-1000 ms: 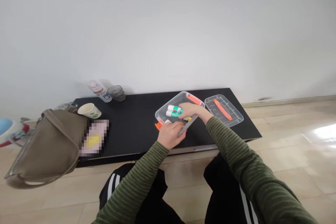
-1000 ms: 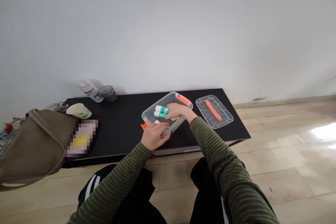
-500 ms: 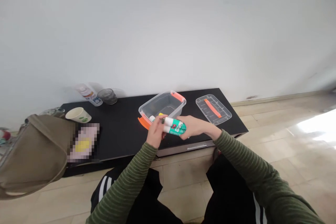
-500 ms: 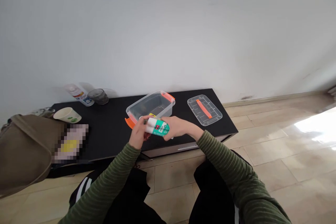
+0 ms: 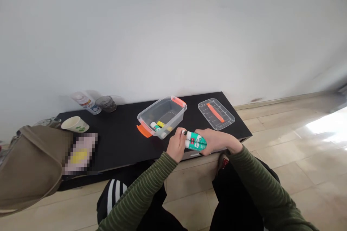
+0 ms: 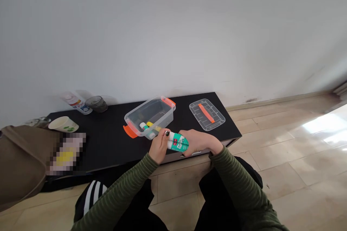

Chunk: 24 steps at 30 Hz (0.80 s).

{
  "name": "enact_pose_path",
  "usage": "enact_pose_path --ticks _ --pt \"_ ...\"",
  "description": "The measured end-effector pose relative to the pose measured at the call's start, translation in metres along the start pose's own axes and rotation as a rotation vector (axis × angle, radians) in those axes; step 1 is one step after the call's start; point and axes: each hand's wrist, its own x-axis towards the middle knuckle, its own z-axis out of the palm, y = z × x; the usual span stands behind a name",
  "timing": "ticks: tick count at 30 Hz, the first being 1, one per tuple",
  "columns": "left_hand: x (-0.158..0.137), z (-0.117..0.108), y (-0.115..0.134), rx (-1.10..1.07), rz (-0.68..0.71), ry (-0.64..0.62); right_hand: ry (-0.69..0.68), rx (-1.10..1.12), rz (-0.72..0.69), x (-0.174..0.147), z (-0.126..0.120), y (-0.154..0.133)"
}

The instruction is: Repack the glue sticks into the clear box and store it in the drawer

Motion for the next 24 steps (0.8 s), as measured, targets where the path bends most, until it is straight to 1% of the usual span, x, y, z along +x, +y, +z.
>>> enact_pose_path --ticks 2,5,8,10,11,13,15,16,18,20,22,24 --pt "0.004 0.01 -0.003 0.017 -0.054 0.003 0.02 -0.023 0.024 0.003 0.002 0.009" --pt "0.015 0.019 -0.011 0.091 -0.088 -0.049 0.001 -0.032 0.049 0.007 0.0 0.026" --pt "0.031 0.02 -0.022 0.23 -0.121 -0.042 -0.079 -0.013 0.095 0.004 -0.013 0.051" --pt "0.042 0.019 -0.029 0.344 -0.172 -0.036 -0.088 0.012 0.186 0.001 -0.022 0.069" --pt "0.046 0.019 -0.033 0.403 -0.195 -0.063 -0.053 0.036 0.243 0.002 -0.025 0.078" --pt "0.052 0.025 -0.037 0.531 -0.206 -0.175 0.095 0.075 0.356 0.01 -0.024 0.092" --pt "0.055 0.034 -0.04 0.664 -0.172 -0.292 0.244 0.063 0.448 0.025 -0.016 0.099" --pt "0.057 0.04 -0.041 0.729 -0.149 -0.327 0.29 0.039 0.487 0.034 -0.011 0.1" --pt "0.06 0.051 -0.042 0.847 -0.093 -0.349 0.324 -0.003 0.533 0.051 0.0 0.098" --pt "0.065 0.06 -0.044 0.929 -0.019 -0.332 0.338 -0.005 0.538 0.065 0.008 0.094" --pt "0.072 0.068 -0.046 0.962 0.06 -0.311 0.371 0.012 0.539 0.073 0.012 0.091" --pt "0.077 0.074 -0.049 0.961 0.102 -0.306 0.407 0.029 0.553 0.08 0.013 0.09"
